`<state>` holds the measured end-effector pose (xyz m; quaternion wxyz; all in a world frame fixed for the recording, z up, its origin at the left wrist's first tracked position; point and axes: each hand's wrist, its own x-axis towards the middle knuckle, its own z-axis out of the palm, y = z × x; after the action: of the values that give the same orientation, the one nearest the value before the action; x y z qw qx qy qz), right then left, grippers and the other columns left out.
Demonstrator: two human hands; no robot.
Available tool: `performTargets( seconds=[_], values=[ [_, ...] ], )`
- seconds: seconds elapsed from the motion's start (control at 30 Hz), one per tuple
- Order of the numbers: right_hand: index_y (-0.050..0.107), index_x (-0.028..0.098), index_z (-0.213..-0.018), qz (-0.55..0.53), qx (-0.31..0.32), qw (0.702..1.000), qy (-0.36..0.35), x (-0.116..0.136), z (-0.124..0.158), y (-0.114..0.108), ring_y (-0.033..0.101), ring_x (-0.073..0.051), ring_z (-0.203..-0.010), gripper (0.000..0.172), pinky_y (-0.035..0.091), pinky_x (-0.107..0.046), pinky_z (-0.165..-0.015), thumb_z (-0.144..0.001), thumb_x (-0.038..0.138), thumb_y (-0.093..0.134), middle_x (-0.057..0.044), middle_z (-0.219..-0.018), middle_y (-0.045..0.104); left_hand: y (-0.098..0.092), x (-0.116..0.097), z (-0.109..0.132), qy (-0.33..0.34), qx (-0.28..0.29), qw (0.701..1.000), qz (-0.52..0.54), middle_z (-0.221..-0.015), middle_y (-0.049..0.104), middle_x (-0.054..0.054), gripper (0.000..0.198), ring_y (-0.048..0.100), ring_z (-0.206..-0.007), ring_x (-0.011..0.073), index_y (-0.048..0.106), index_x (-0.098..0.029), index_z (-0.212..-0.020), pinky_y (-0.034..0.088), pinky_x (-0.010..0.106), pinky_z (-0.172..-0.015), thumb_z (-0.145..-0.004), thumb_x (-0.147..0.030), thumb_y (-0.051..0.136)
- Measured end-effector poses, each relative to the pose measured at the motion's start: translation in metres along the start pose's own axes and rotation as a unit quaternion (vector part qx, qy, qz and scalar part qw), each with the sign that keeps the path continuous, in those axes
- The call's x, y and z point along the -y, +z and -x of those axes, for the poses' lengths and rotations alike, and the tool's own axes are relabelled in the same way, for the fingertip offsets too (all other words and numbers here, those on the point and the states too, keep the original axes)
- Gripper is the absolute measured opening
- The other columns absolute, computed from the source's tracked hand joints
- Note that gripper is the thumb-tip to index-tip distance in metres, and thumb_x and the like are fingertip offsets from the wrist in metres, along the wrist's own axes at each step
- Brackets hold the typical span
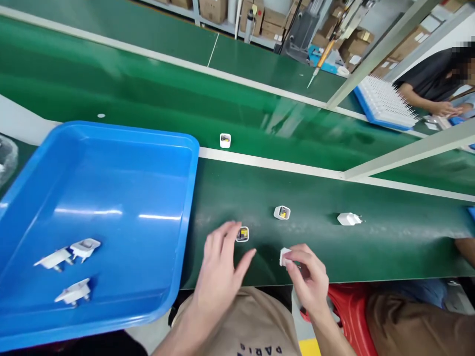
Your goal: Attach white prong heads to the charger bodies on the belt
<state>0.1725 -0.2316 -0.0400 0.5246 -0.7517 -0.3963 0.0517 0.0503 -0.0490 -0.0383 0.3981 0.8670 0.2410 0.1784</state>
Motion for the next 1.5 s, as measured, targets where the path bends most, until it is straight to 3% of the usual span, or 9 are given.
performTargets(
  seconds=[0.1,0.17,0.27,0.37,0.53,0.77,1.07,1.5],
  values=[
    [0.057,0.022,-0.122,0.037,-0.006,0.998,0.043,0.001,-0.012,0.006,0.066,-0.017,-0.079,0.02,0.056,-0.027,-0.065,-0.102,0.021,0.06,-0.005,-0.098,0.066,0.005,0.026,-0.014,0.034,0.016,0.999,-0.039,-0.133,0.061,0.01,0.036,0.056,-0.121,0.0289,0.054,-0.024,-0.137,0.048,0.045,-0.103,-0.101,-0.031,0.056],
    [0.051,0.023,-0.133,0.083,0.046,0.995,0.037,0.002,-0.026,0.012,0.068,-0.018,-0.082,0.032,0.059,-0.028,-0.068,-0.102,0.025,0.062,-0.006,-0.104,0.068,0.011,0.035,-0.019,0.043,0.035,0.998,-0.018,-0.125,0.064,0.007,0.027,0.059,-0.115,0.0257,0.058,-0.023,-0.128,0.049,0.042,-0.1,-0.102,-0.027,0.055],
    [0.057,0.024,-0.127,0.142,0.166,0.975,-0.05,0.006,-0.05,0.022,0.069,-0.02,-0.093,0.022,0.059,-0.032,-0.082,-0.105,0.02,0.057,-0.007,-0.109,0.069,0.019,0.041,-0.021,0.045,0.028,0.998,0.019,-0.12,0.066,0.006,0.021,0.061,-0.111,0.0237,0.06,-0.023,-0.122,0.048,0.039,-0.097,-0.101,-0.025,0.057],
    [0.058,0.024,-0.127,0.167,0.23,0.951,-0.121,0.011,-0.068,0.032,0.066,-0.022,-0.099,0.023,0.056,-0.036,-0.088,-0.106,0.015,0.054,-0.008,-0.114,0.067,0.022,0.044,-0.02,0.054,0.014,0.998,0.043,-0.117,0.067,0.005,0.017,0.062,-0.11,0.0227,0.06,-0.022,-0.118,0.046,0.037,-0.095,-0.101,-0.022,0.058],
    [0.058,0.02,-0.124,0.209,0.305,0.921,-0.123,0.018,-0.079,0.043,0.063,-0.024,-0.101,0.021,0.055,-0.039,-0.09,-0.106,0.013,0.051,-0.01,-0.114,0.064,0.024,0.047,-0.019,0.07,0.005,0.997,0.042,-0.115,0.069,0.005,0.015,0.062,-0.105,0.0228,0.061,-0.02,-0.116,0.044,0.038,-0.093,-0.101,-0.023,0.057],
    [0.058,0.019,-0.124,0.253,0.342,0.895,-0.136,0.027,-0.081,0.042,0.061,-0.024,-0.097,0.035,0.054,-0.04,-0.088,-0.101,-0.001,0.042,-0.01,-0.114,0.064,0.022,0.047,-0.017,0.065,0.008,0.996,0.058,-0.116,0.07,0.006,0.017,0.063,-0.104,0.023,0.062,-0.02,-0.118,0.044,0.038,-0.091,-0.103,-0.025,0.054],
    [0.058,0.019,-0.123,0.257,0.359,0.885,-0.151,0.026,-0.09,0.044,0.06,-0.024,-0.094,0.032,0.055,-0.039,-0.083,-0.102,0.001,0.042,-0.01,-0.109,0.065,0.023,0.048,-0.016,0.058,0.014,0.996,0.061,-0.116,0.07,0.006,0.018,0.062,-0.105,0.0233,0.064,-0.021,-0.118,0.045,0.04,-0.093,-0.103,-0.027,0.054],
    [0.062,0.015,-0.113,0.28,0.287,0.884,-0.241,0.011,-0.08,0.051,0.056,-0.023,-0.083,0.034,0.051,-0.036,-0.073,-0.095,-0.004,0.04,-0.01,-0.096,0.064,0.027,0.048,-0.018,0.066,-0.008,0.997,0.043,-0.114,0.071,0.005,0.015,0.064,-0.104,0.0228,0.064,-0.021,-0.114,0.045,0.039,-0.093,-0.1,-0.025,0.059]
  ],
)
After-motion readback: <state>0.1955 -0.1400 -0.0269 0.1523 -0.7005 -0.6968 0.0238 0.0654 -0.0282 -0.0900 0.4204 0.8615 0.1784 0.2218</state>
